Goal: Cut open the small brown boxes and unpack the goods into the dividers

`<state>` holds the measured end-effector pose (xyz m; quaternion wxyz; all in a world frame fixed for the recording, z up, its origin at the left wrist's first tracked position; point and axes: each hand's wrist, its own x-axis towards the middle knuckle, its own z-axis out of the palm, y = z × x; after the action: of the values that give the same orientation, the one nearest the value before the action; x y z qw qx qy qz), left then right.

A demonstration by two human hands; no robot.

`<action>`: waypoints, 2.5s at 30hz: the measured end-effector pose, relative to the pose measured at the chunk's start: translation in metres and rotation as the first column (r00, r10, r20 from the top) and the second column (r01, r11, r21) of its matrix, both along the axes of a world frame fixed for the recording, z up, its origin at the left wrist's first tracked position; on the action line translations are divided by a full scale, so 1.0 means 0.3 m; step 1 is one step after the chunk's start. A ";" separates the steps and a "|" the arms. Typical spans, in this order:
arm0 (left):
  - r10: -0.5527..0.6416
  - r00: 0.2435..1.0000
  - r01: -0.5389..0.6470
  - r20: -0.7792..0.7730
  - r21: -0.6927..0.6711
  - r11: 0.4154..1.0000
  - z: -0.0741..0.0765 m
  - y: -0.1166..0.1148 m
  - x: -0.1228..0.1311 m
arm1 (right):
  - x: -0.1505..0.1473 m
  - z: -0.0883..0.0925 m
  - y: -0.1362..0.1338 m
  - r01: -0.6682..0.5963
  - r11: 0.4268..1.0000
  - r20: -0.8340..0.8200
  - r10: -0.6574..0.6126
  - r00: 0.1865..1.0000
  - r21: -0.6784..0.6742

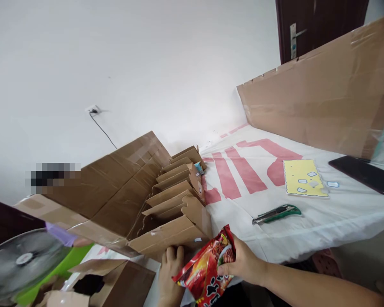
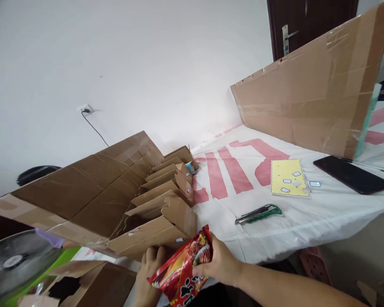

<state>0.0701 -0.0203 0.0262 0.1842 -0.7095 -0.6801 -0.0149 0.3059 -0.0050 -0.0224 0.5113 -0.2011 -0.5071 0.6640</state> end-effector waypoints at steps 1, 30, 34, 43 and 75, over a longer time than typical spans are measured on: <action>0.018 1.000 -0.018 -0.003 0.005 1.000 -0.005 0.021 -0.001 | 0.002 0.002 -0.002 -0.016 1.000 -0.010 0.016 1.000 -0.004; 0.244 0.970 -0.243 0.008 -0.060 0.968 0.007 0.689 0.059 | 0.012 -0.016 0.001 0.066 0.998 0.317 -0.069 0.946 0.020; 0.246 0.967 -0.239 0.064 -0.094 0.966 0.020 0.726 0.071 | 0.012 -0.033 0.005 0.065 0.998 0.265 -0.066 0.962 0.014; 0.133 0.934 0.037 0.332 -0.461 0.886 0.170 0.640 0.023 | 0.015 -0.032 -0.002 -0.005 1.000 0.183 -0.001 0.983 0.028; 0.070 0.985 -0.109 -0.157 -0.256 0.960 0.159 0.636 0.008 | 0.048 -0.038 -0.009 0.098 0.987 0.453 -0.147 0.879 0.130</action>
<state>0.0724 0.1705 0.0739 0.1379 -0.6953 -0.6921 0.1363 0.3203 -0.0077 -0.0337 0.4271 -0.3579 -0.6338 0.5365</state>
